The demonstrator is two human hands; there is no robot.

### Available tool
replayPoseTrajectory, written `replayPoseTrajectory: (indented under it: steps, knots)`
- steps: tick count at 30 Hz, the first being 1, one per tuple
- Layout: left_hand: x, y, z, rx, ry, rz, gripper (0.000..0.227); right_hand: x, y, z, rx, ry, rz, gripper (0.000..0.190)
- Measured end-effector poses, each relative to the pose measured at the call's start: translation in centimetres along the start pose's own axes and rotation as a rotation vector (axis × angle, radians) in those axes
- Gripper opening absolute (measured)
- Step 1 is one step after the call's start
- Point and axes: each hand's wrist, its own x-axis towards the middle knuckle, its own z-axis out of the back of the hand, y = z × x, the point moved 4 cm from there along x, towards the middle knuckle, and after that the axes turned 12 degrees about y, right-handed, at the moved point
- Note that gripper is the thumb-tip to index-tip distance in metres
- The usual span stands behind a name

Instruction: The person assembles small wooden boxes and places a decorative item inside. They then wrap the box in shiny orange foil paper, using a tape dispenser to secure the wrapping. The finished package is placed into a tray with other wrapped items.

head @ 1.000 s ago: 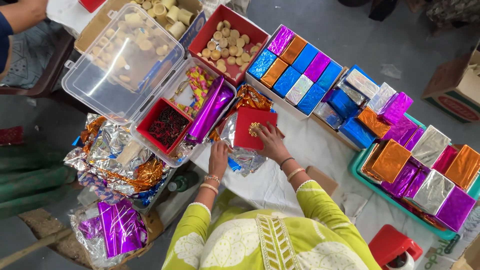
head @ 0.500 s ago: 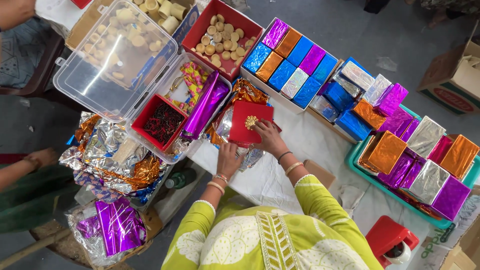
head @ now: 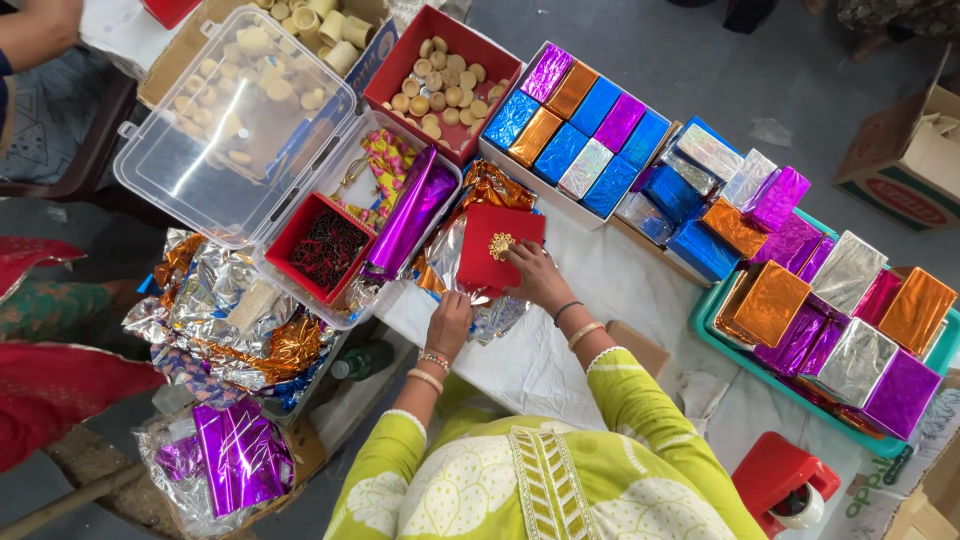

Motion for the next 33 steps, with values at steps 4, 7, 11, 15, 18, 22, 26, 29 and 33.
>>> replayPoseTrajectory:
  steps: [4, 7, 11, 15, 18, 22, 26, 29, 33]
  knots:
    - [-1.3, -0.4, 2.1, -0.010, -0.025, -0.023, 0.010, -0.3, 0.3, 0.1, 0.026, 0.027, -0.022, 0.079]
    - [-2.6, 0.1, 3.0, -0.032, -0.076, -0.022, 0.011, -0.2, 0.2, -0.4, 0.012, 0.026, -0.036, 0.077]
    - [-3.6, 1.1, 4.6, -0.142, -0.173, 0.131, 0.011, -0.4, 0.4, -0.7, 0.014, 0.016, -0.057, 0.074]
    - [-4.1, 2.0, 6.9, -0.281, -0.326, 0.232, 0.017, -0.8, 1.2, -0.5, -0.087, -0.097, -0.027, 0.064]
    - [-4.5, 2.8, 7.5, -0.360, -0.337, 0.277, 0.013, -1.6, 0.9, -1.8, 0.116, -0.195, -0.057, 0.034]
    - [-4.6, 2.0, 8.4, -0.355, -0.293, 0.319, 0.008, -3.4, 3.1, -0.7, 0.364, -0.144, -0.027, 0.029]
    - [-3.7, -2.1, 11.3, -0.155, -0.283, 0.137, 0.006, -4.9, 3.9, -2.1, 0.392, -0.179, 0.079, 0.034]
    - [-3.4, -3.4, 11.5, -0.160, -0.251, 0.056, 0.007, -6.1, 3.2, -3.9, 0.568, -0.152, -0.072, 0.020]
    - [-1.9, -4.3, 11.6, -0.325, -0.187, 0.049, 0.012, -8.3, 1.4, -5.7, 0.915, -0.287, -0.110, 0.016]
